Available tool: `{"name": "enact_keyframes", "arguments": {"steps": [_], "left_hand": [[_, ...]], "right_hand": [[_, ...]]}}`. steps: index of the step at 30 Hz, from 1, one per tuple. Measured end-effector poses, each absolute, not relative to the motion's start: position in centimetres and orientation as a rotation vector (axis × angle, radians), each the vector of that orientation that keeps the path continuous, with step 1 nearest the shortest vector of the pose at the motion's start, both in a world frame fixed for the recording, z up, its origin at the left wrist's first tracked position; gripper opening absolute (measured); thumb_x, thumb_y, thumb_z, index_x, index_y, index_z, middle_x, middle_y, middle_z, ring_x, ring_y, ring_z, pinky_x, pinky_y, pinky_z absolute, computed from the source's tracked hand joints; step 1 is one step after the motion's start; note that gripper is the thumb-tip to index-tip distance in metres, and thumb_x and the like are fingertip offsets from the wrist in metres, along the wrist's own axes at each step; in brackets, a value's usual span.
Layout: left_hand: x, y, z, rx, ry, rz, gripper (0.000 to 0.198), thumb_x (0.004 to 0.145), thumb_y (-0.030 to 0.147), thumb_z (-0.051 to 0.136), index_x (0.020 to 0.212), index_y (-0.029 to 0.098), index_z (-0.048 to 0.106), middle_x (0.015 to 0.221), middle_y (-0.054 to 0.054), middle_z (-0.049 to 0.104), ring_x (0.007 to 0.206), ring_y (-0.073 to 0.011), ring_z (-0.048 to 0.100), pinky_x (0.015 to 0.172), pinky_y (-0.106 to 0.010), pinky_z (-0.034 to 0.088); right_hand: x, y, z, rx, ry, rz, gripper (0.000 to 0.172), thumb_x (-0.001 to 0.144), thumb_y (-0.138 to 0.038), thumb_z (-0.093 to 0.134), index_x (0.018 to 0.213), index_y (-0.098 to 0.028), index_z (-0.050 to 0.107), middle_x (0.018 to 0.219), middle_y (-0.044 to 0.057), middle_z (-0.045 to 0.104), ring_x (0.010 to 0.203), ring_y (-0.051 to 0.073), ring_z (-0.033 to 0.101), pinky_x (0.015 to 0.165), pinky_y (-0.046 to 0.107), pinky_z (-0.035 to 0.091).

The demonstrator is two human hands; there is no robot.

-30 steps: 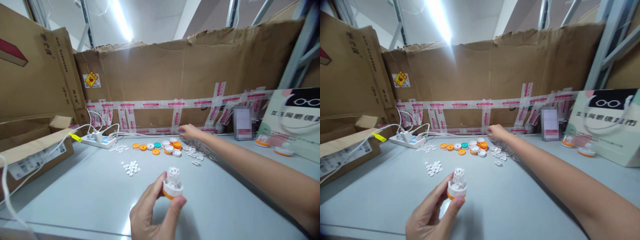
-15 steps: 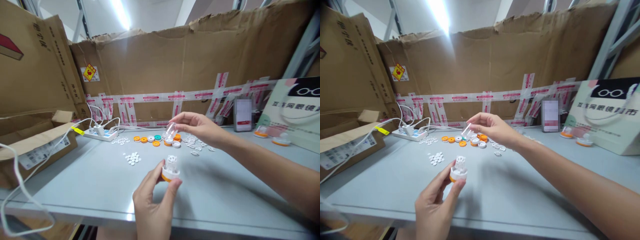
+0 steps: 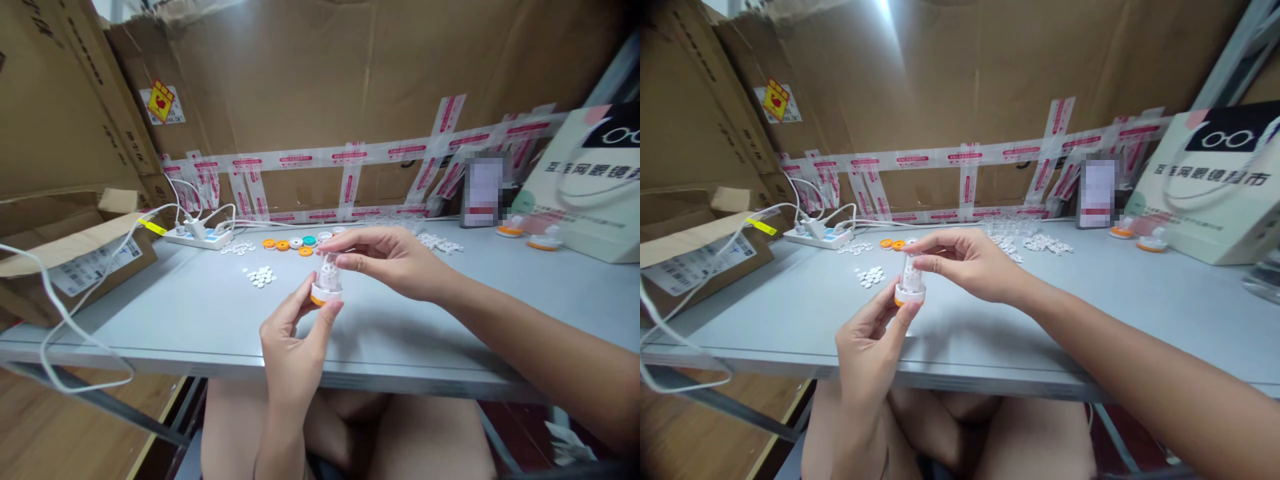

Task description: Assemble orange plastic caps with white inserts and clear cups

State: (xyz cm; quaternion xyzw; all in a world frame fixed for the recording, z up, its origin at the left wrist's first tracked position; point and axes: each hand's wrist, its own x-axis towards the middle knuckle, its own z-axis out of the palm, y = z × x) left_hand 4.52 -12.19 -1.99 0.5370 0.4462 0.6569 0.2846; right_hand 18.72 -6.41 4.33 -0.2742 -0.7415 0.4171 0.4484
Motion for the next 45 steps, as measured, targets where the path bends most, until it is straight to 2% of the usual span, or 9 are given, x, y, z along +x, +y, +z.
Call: {"name": "enact_keyframes", "arguments": {"steps": [9, 20, 23, 26, 29, 40, 45], "left_hand": [[4.6, -12.2, -2.1, 1.420, 1.200, 1.772, 0.039, 0.070, 0.032, 0.069, 0.106, 0.019, 0.066, 0.095, -0.004, 0.071, 0.084, -0.0193, 0.067, 0.079, -0.028, 0.056], [4.4, -12.1, -2.4, 1.440, 1.263, 1.773, 0.037, 0.071, 0.031, 0.069, 0.107, 0.019, 0.066, 0.095, -0.003, 0.071, 0.085, -0.0186, 0.067, 0.080, -0.026, 0.054], [4.4, -12.1, -2.4, 1.429, 1.249, 1.760, 0.037, 0.071, 0.031, 0.069, 0.106, 0.020, 0.066, 0.095, -0.003, 0.071, 0.085, -0.0180, 0.067, 0.079, -0.025, 0.055], [4.4, -12.3, -2.1, 1.426, 1.209, 1.734, 0.034, 0.072, 0.031, 0.068, 0.105, 0.020, 0.067, 0.096, -0.003, 0.071, 0.086, -0.0177, 0.067, 0.079, -0.023, 0.055], [4.4, -12.4, -1.8, 1.400, 1.170, 1.715, 0.031, 0.074, 0.031, 0.066, 0.102, 0.020, 0.068, 0.099, -0.003, 0.071, 0.087, -0.0172, 0.066, 0.079, -0.023, 0.054], [3.9, -12.2, -1.5, 1.359, 0.917, 1.697, 0.021, 0.076, 0.026, 0.065, 0.096, 0.021, 0.070, 0.090, -0.001, 0.073, 0.081, -0.0128, 0.067, 0.071, -0.016, 0.054], [3.6, -12.1, -1.8, 1.374, 0.788, 1.629, 0.017, 0.079, 0.027, 0.063, 0.093, 0.021, 0.071, 0.086, -0.001, 0.073, 0.081, -0.0130, 0.067, 0.072, -0.016, 0.054]], "right_hand": [[18.8, -6.5, 3.9, -0.656, -1.886, 1.030, 0.020, 0.074, -0.032, 0.065, 0.091, -0.023, 0.070, 0.089, 0.001, 0.069, 0.087, 0.017, 0.063, 0.078, 0.031, 0.052], [18.7, -6.6, 3.8, -0.589, -1.905, 0.881, 0.013, 0.071, -0.032, 0.068, 0.081, -0.024, 0.070, 0.086, 0.001, 0.069, 0.090, 0.018, 0.062, 0.083, 0.034, 0.050], [18.5, -6.6, 3.6, -0.608, -1.887, 0.887, 0.015, 0.069, -0.032, 0.070, 0.079, -0.021, 0.068, 0.082, 0.001, 0.067, 0.081, 0.016, 0.061, 0.078, 0.032, 0.050], [18.1, -6.7, 3.4, -0.648, -1.836, 0.934, 0.017, 0.067, -0.031, 0.072, 0.073, -0.018, 0.062, 0.077, 0.000, 0.065, 0.069, 0.012, 0.058, 0.066, 0.027, 0.049], [17.7, -6.8, 3.1, -0.639, -1.753, 1.019, 0.021, 0.066, -0.030, 0.073, 0.070, -0.018, 0.056, 0.074, -0.001, 0.064, 0.064, 0.009, 0.056, 0.061, 0.024, 0.047], [17.8, -7.2, 3.5, -0.554, -1.679, 1.217, 0.012, 0.068, -0.024, 0.071, 0.078, -0.019, 0.066, 0.082, 0.001, 0.066, 0.079, 0.012, 0.062, 0.075, 0.028, 0.051], [18.3, -6.9, 3.5, -0.479, -1.701, 1.328, 0.008, 0.070, -0.021, 0.069, 0.078, -0.020, 0.066, 0.089, 0.001, 0.067, 0.083, 0.013, 0.063, 0.078, 0.029, 0.051]]}}
